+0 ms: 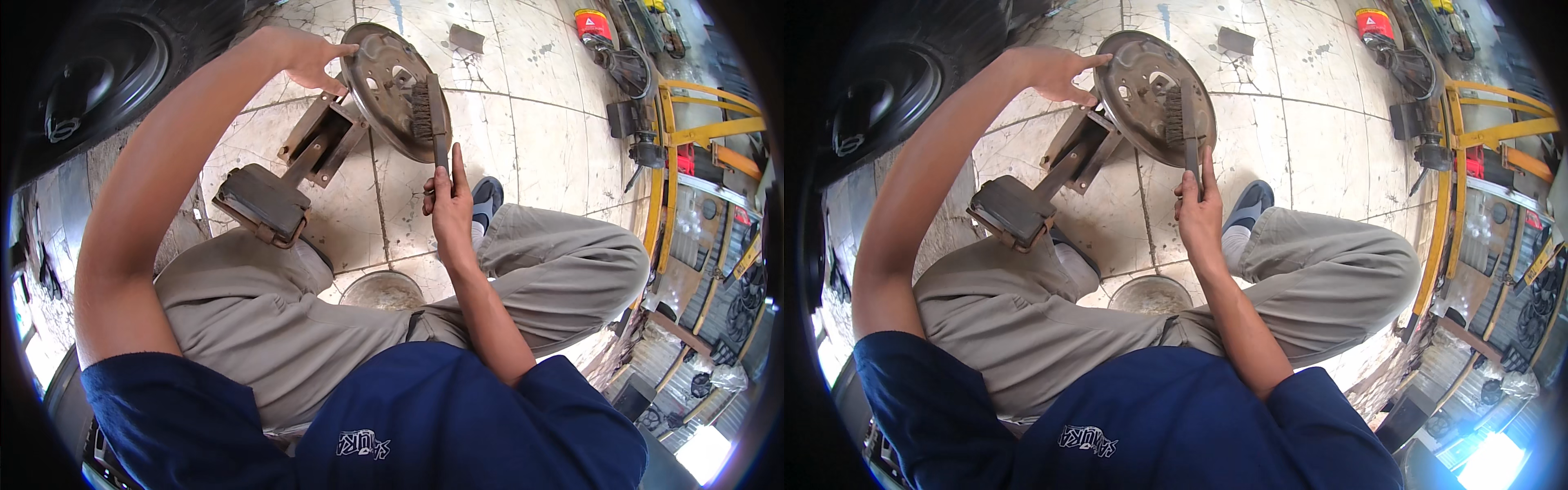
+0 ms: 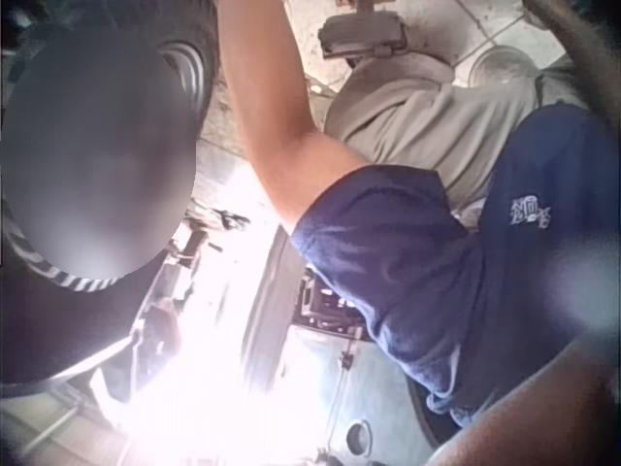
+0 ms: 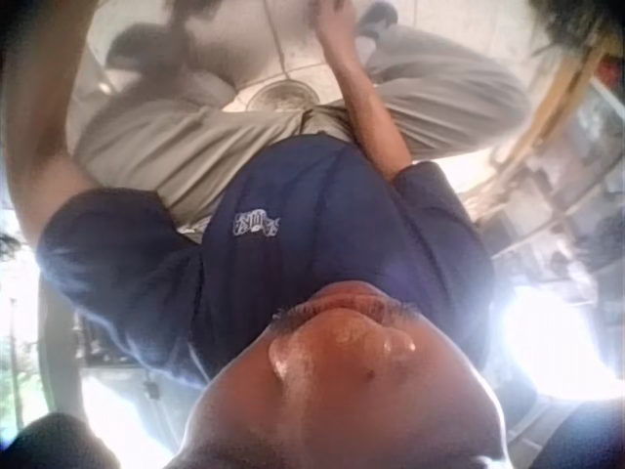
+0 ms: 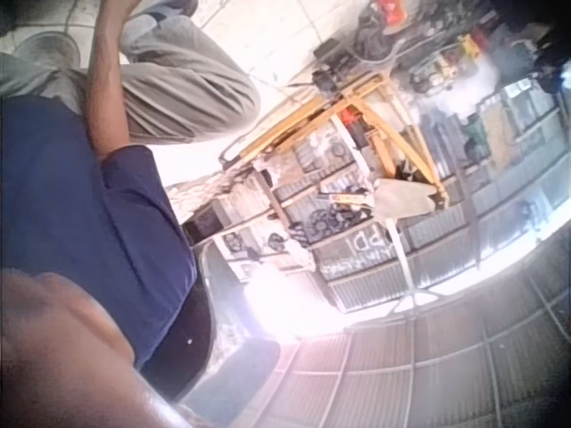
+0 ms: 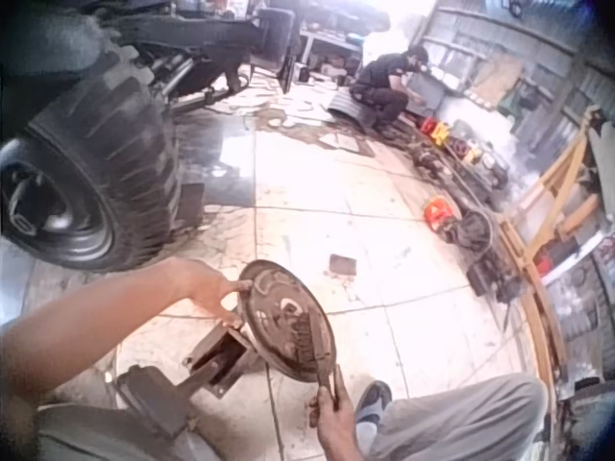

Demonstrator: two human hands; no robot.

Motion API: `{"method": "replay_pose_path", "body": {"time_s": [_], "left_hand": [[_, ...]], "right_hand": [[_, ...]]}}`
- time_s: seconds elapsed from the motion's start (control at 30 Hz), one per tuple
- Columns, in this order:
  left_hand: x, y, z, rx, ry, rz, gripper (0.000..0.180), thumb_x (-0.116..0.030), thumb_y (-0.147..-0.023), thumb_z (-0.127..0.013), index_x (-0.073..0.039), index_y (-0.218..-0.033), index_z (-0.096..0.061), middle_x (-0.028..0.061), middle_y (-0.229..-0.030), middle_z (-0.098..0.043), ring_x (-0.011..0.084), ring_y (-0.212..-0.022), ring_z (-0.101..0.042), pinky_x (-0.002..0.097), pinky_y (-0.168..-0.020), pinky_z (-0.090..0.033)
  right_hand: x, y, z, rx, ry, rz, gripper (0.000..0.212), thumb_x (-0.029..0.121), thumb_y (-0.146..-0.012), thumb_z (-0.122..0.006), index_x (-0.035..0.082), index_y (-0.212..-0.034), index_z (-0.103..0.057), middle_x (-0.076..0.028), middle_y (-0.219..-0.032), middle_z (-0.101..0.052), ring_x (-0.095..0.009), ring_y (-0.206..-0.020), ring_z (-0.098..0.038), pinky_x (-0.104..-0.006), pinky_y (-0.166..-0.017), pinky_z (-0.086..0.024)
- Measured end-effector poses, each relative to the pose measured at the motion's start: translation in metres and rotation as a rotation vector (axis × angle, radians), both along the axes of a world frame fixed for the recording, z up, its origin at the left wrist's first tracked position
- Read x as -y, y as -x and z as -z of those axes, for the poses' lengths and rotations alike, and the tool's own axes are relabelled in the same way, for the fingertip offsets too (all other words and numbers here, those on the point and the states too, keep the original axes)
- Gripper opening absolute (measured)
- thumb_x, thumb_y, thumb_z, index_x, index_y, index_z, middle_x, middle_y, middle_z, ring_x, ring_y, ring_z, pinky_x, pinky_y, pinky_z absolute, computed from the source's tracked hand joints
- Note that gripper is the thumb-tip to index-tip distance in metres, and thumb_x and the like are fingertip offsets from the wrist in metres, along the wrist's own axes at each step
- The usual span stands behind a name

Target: The person sits on the floor and scrubs a detached brake drum and backing plate with a wire brush. The person rotates the parts to clean multiple surfaces, then places the cleaned components on the floor.

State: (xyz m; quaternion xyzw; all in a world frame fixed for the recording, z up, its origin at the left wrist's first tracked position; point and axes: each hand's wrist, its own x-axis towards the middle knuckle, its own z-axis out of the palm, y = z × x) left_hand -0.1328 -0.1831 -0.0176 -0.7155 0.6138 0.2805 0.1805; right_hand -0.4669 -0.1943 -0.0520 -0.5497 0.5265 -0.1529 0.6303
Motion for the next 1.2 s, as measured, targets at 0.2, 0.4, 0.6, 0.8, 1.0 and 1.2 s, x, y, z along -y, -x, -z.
{"method": "replay_pose_path", "body": {"time_s": [0.2,0.4,0.6,0.8,1.0,1.2], "left_hand": [[-0.001,-0.012,0.006,-0.003,0.013,-0.028,0.095,-0.057,-0.091,-0.065,-0.027,-0.162,-0.01,0.0224,-0.122,-0.067,0.0367,-0.115,-0.065,0.0454,-0.1,-0.049],[0.005,-0.009,-0.001,0.024,-0.008,-0.051,0.085,-0.055,-0.092,-0.065,-0.026,-0.16,-0.023,0.0153,-0.116,-0.071,0.0305,-0.114,-0.066,0.0435,-0.1,-0.049],[0.015,-0.009,-0.016,0.06,-0.006,0.025,0.077,-0.053,-0.093,-0.064,-0.028,-0.158,-0.032,0.0081,-0.105,-0.075,0.0261,-0.114,-0.066,0.0423,-0.1,-0.05],[0.013,-0.005,-0.015,0.085,0.004,0.026,0.077,-0.052,-0.091,-0.066,-0.029,-0.158,-0.032,0.0079,-0.105,-0.075,0.0251,-0.114,-0.065,0.0415,-0.098,-0.05],[0.008,-0.012,-0.001,0.115,0.08,0.092,0.078,-0.05,-0.09,-0.067,-0.028,-0.158,-0.034,0.0089,-0.105,-0.075,0.0269,-0.103,-0.069,0.0419,-0.092,-0.053],[0.006,-0.012,-0.007,-0.015,-0.03,-0.045,0.077,-0.05,-0.091,-0.065,-0.027,-0.158,-0.034,0.0137,-0.136,-0.061,0.0328,-0.126,-0.058,0.0457,-0.105,-0.046]], "right_hand": [[-0.011,-0.002,0.006,0.055,0.061,-0.144,0.062,0.026,-0.106,-0.055,0.025,-0.161,-0.027,-0.001,-0.082,-0.054,-0.005,-0.058,-0.043,-0.0227,-0.051,-0.04],[-0.002,-0.009,0.004,-0.016,0.096,-0.119,0.062,0.027,-0.107,-0.054,0.021,-0.161,-0.025,-0.001,-0.081,-0.053,-0.007,-0.06,-0.045,-0.0238,-0.053,-0.042],[0.022,-0.02,0.006,-0.095,0.311,-0.289,0.062,0.027,-0.104,-0.057,0.014,-0.158,-0.03,-0.004,-0.084,-0.058,-0.01,-0.062,-0.052,-0.0281,-0.058,-0.046],[0.04,-0.04,-0.027,-0.246,0.292,-0.416,0.055,0.019,-0.1,-0.058,0.011,-0.151,-0.04,-0.012,-0.096,-0.064,-0.014,-0.066,-0.056,-0.0319,-0.066,-0.05],[0.037,-0.041,-0.011,-0.25,0.403,-0.382,0.051,0.023,-0.1,-0.059,0.01,-0.146,-0.043,-0.017,-0.105,-0.066,-0.022,-0.085,-0.063,-0.0345,-0.078,-0.049],[0.039,-0.054,-0.025,-0.274,0.473,-0.448,0.051,0.028,-0.101,-0.059,0.01,-0.146,-0.043,-0.02,-0.104,-0.067,-0.028,-0.089,-0.064,-0.0353,-0.08,-0.049]]}}
